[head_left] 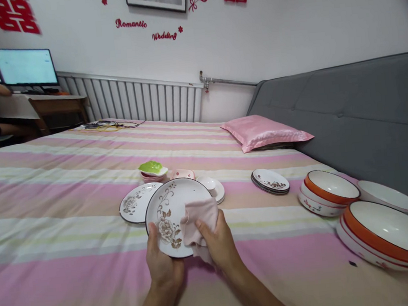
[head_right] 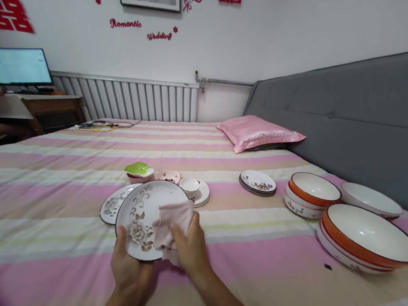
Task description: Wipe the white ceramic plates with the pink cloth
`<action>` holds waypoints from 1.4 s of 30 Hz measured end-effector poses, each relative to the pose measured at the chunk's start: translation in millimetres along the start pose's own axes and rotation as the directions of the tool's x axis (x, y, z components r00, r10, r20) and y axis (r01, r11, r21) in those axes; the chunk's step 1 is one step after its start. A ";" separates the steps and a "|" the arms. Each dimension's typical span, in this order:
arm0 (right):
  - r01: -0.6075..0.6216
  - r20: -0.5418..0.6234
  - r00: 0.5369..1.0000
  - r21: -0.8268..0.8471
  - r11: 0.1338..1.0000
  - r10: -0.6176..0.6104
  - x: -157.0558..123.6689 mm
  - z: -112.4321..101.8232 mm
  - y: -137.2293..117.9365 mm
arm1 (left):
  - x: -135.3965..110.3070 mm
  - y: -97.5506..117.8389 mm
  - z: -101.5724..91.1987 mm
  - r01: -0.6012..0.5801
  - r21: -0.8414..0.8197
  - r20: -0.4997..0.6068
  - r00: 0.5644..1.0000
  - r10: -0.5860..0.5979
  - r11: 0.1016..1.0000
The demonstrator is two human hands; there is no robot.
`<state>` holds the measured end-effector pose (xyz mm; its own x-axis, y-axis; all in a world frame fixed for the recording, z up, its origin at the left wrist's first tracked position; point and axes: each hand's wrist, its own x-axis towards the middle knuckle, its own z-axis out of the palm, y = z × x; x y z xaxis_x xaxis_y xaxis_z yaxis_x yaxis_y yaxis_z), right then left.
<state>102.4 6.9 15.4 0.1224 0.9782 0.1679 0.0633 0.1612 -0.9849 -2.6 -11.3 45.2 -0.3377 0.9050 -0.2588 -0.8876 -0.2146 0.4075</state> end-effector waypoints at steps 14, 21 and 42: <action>0.142 -0.048 0.987 -0.157 0.977 -0.151 29.4 -44.5 -17.2 | -4.7 -6.5 -17.2 0.310 0.240 0.243 0.899 -0.365 0.920; 0.186 0.057 0.982 -0.183 0.965 -0.179 34.9 -50.9 -18.7 | -6.9 -5.5 -14.7 0.330 0.260 0.204 0.900 -0.385 0.908; 0.104 0.291 0.956 -0.240 0.965 -0.031 21.1 -33.0 -12.2 | 1.4 9.2 -2.7 0.046 -0.045 0.019 0.999 -0.045 0.998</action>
<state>136.9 21.2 32.4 -0.1732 0.9685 0.1788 0.3116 0.2261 -0.9229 -12.0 -13.0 46.3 -0.2914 0.9205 -0.2605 -0.9153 -0.1891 0.3557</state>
